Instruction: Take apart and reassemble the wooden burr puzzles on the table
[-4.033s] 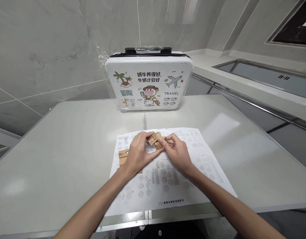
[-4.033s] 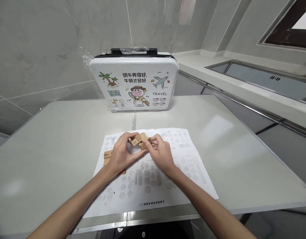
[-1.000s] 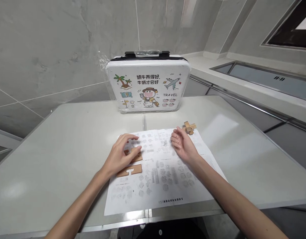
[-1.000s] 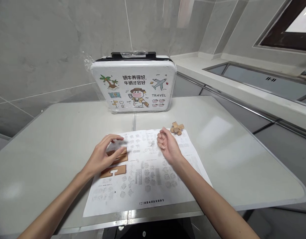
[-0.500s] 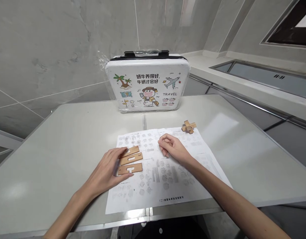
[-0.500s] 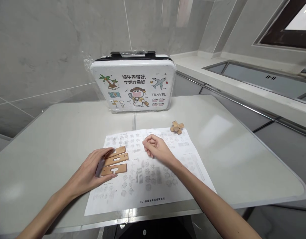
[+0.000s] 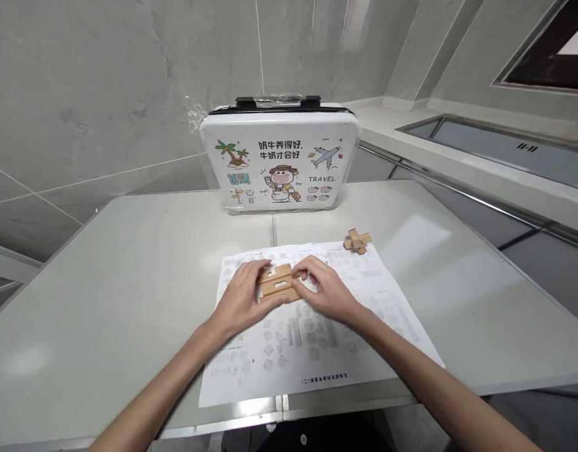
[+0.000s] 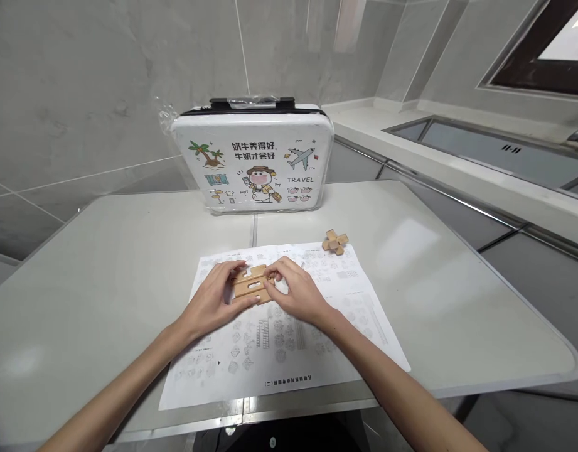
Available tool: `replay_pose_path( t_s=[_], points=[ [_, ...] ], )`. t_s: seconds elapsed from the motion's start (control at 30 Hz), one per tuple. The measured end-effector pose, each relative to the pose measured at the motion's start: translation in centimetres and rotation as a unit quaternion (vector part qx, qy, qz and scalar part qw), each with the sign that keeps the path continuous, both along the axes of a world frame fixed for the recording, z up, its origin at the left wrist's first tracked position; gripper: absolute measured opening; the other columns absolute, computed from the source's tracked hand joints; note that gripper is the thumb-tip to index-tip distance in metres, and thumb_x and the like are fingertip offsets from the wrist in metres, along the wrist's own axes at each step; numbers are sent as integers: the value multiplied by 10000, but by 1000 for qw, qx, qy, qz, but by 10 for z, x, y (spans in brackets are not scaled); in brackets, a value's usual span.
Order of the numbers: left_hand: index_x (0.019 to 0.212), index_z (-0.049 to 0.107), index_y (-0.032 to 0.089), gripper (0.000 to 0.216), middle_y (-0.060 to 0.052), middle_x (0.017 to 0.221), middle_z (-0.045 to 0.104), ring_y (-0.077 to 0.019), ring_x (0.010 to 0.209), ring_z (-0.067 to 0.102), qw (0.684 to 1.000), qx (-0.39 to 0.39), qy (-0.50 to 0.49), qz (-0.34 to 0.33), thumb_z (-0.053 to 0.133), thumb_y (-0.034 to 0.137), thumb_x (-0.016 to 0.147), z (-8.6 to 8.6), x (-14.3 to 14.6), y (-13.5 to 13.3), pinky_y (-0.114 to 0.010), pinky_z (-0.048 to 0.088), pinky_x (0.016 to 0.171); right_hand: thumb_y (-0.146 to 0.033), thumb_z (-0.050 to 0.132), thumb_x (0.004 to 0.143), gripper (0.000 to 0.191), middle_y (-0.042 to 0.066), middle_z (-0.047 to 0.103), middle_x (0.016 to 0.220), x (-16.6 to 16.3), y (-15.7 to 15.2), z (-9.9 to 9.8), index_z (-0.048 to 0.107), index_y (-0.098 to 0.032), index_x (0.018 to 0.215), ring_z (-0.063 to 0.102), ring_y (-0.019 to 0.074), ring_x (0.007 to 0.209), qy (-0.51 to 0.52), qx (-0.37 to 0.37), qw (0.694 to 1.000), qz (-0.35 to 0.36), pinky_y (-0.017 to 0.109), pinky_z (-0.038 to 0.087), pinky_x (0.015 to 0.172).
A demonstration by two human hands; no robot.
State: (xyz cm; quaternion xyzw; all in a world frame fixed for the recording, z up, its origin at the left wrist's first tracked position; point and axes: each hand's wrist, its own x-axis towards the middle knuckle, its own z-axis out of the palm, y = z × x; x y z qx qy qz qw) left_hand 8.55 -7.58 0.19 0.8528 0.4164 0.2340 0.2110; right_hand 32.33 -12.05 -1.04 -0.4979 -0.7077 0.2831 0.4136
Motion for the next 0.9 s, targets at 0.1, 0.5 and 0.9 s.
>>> replay_pose_path(
  t_s=[0.1, 0.5, 0.9],
  points=[
    [1261, 603, 231, 342, -93, 1251, 673, -298, 1166, 620, 999, 16, 0, 33, 568, 496, 1048, 3, 0, 10, -473, 522, 996, -266, 618, 1029, 93, 88, 651, 1154, 1, 1, -2, 645, -252, 1117, 629, 265, 1099, -33, 21, 999, -3, 420, 516, 958],
    [958, 647, 219, 338, -80, 1057, 615, -290, 1035, 527, 997, 49, 42, 40, 564, 536, 1039, -7, -14, 23, -471, 466, 952, -346, 640, 1050, 130, 81, 677, 1139, 6, 6, -9, 604, -253, 1135, 598, 289, 1126, -69, -14, 997, 22, 438, 497, 970],
    [888, 652, 214, 390, 11, 744, 609, -156, 673, 508, 971, -131, -157, 122, 564, 562, 1040, 12, -7, 16, -283, 391, 641, -336, 599, 1059, 168, 50, 665, 973, 6, 7, -3, 636, -236, 929, 609, 233, 901, -20, -20, 1000, -2, 367, 476, 803]
  ],
)
